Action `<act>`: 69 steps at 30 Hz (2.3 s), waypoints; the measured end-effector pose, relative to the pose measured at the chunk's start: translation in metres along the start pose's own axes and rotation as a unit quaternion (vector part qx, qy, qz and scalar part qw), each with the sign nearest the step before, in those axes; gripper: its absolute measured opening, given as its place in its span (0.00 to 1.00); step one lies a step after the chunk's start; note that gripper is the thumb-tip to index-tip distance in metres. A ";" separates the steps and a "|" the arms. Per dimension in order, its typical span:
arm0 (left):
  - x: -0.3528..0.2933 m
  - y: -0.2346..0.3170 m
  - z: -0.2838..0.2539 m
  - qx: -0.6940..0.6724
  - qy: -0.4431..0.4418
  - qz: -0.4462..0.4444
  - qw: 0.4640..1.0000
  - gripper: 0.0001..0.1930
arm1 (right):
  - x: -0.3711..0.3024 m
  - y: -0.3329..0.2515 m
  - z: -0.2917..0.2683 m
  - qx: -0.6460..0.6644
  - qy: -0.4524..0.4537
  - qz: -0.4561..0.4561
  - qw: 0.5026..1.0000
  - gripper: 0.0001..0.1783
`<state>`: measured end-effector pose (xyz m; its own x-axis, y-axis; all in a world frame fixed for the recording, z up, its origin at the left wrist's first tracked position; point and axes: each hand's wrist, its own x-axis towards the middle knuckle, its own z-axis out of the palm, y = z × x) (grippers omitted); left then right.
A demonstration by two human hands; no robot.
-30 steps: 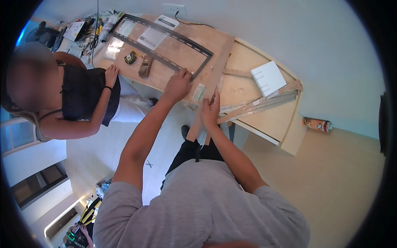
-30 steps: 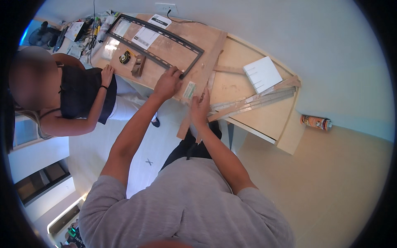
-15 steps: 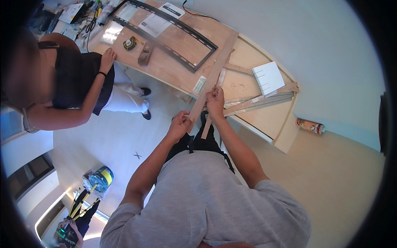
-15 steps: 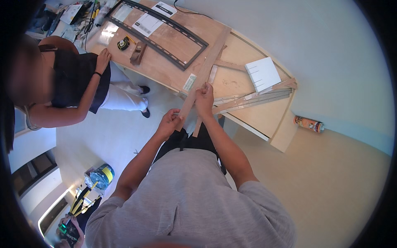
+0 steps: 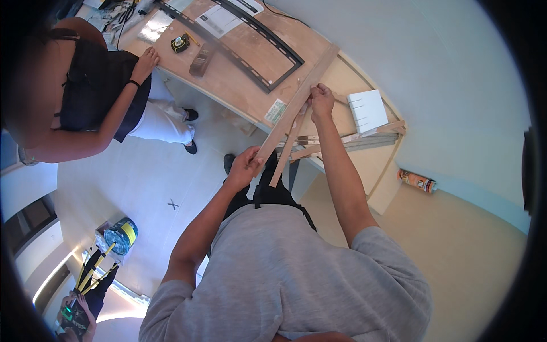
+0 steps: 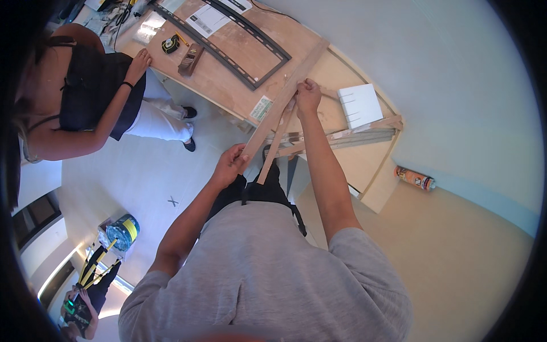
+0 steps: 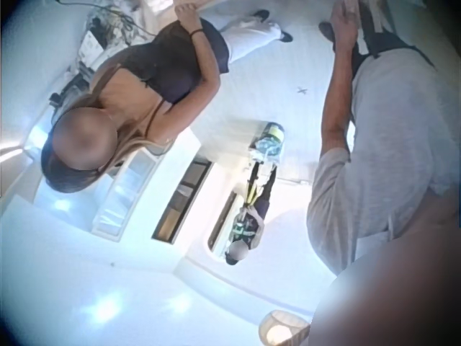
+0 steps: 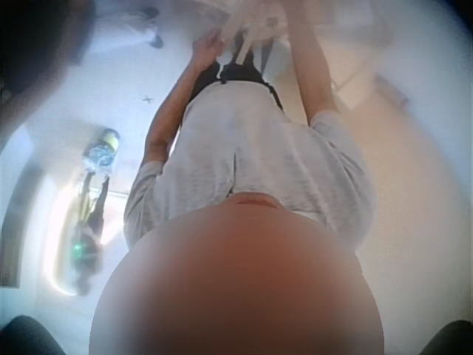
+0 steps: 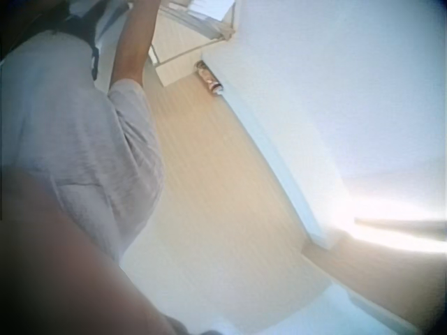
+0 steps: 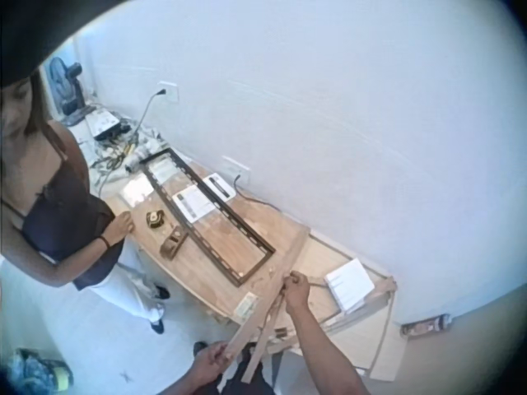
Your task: The person handles a white box and wooden slats on a workbench, aligning and positioning the pieces while interacting with others. They repeatedly pick up and place the slats and box, appearing to prepare for assembly.
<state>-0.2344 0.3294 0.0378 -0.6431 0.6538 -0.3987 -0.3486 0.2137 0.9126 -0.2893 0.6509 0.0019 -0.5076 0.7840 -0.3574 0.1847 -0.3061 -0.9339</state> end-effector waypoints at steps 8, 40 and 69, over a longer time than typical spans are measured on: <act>0.008 -0.001 -0.005 -0.001 0.002 -0.029 1.000 0.17 | 0.005 0.003 0.008 -0.023 0.005 -0.050 0.998 0.16; 0.011 -0.010 -0.010 0.007 -0.019 -0.037 0.999 0.16 | 0.011 0.011 -0.001 -0.067 -0.022 -0.053 0.996 0.17; 0.079 0.057 -0.007 -0.285 0.284 0.005 0.915 0.15 | -0.193 0.016 -0.023 0.241 -0.086 0.148 0.955 0.13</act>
<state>-0.3101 0.3880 0.0575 -0.8427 0.1361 -0.5209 -0.5356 -0.3106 0.7853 -0.1688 0.5076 0.0558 -0.6317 0.5370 -0.5592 -0.0460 -0.7460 -0.6644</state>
